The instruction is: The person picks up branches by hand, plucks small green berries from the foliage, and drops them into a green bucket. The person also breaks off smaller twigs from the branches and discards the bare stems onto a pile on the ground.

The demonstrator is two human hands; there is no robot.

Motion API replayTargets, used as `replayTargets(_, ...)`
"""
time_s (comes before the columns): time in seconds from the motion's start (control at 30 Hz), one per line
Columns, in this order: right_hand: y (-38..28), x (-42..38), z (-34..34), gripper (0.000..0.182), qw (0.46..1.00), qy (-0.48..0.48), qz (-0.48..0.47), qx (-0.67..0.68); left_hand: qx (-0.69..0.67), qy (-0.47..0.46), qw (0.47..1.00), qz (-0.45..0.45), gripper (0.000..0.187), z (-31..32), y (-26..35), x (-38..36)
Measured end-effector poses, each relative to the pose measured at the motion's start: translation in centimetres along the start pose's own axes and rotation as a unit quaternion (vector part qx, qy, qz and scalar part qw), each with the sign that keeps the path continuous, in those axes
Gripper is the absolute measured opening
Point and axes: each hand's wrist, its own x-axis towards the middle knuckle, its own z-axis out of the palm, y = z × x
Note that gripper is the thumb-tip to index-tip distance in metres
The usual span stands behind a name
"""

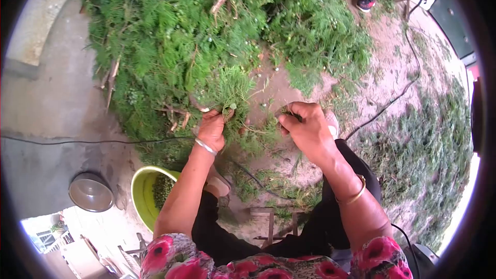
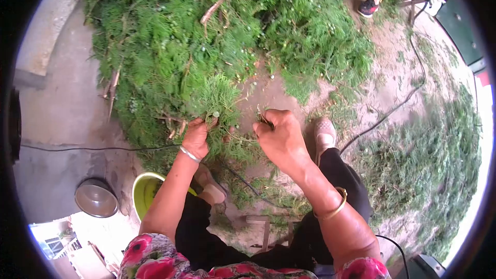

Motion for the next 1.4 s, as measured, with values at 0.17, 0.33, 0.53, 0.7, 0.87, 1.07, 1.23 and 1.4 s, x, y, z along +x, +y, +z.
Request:
replayTargets(0.17, -0.4, 0.0, 1.7, 0.019, 0.996, -0.008, -0.086, 0.027, -0.129, -0.100, 0.984, -0.072, 0.023, 1.9, 4.3, -6.5)
replayTargets(0.33, -0.8, -0.1, 2.3, 0.020, 0.985, -0.090, -0.128, 0.067, -0.211, -0.107, 0.968, -0.085, 0.018, 3.8, 2.4, -8.1)
replayTargets(0.53, -1.1, 0.5, 2.6, 0.018, 0.943, -0.085, -0.007, 0.322, -0.061, -0.108, 0.990, -0.067, 0.022, 4.6, 2.2, -6.6)
replayTargets(0.7, -0.3, 1.1, 2.8, 0.024, 0.971, -0.023, 0.015, 0.238, 0.217, 0.070, 0.955, 0.191, 0.021, 5.1, 5.2, -7.9)
replayTargets(0.87, -0.6, 0.4, 3.3, 0.025, 0.997, -0.045, -0.031, 0.055, 0.375, -0.050, 0.826, 0.418, 0.025, 6.4, 4.6, -8.7)
replayTargets(1.07, 0.3, 0.3, 3.3, 0.028, 0.991, -0.055, -0.101, 0.069, 0.305, -0.019, 0.895, 0.326, 0.021, 5.8, 3.3, -8.3)
replayTargets(1.23, 0.1, 0.2, 2.9, 0.026, 0.990, -0.078, -0.057, 0.104, 0.320, -0.049, 0.916, 0.238, 0.007, 6.2, 4.5, -8.8)
replayTargets(1.4, 0.4, 0.2, 3.1, 0.025, 0.984, -0.091, -0.024, 0.148, 0.128, -0.063, 0.983, 0.118, 0.003, 6.2, 4.7, -8.7)
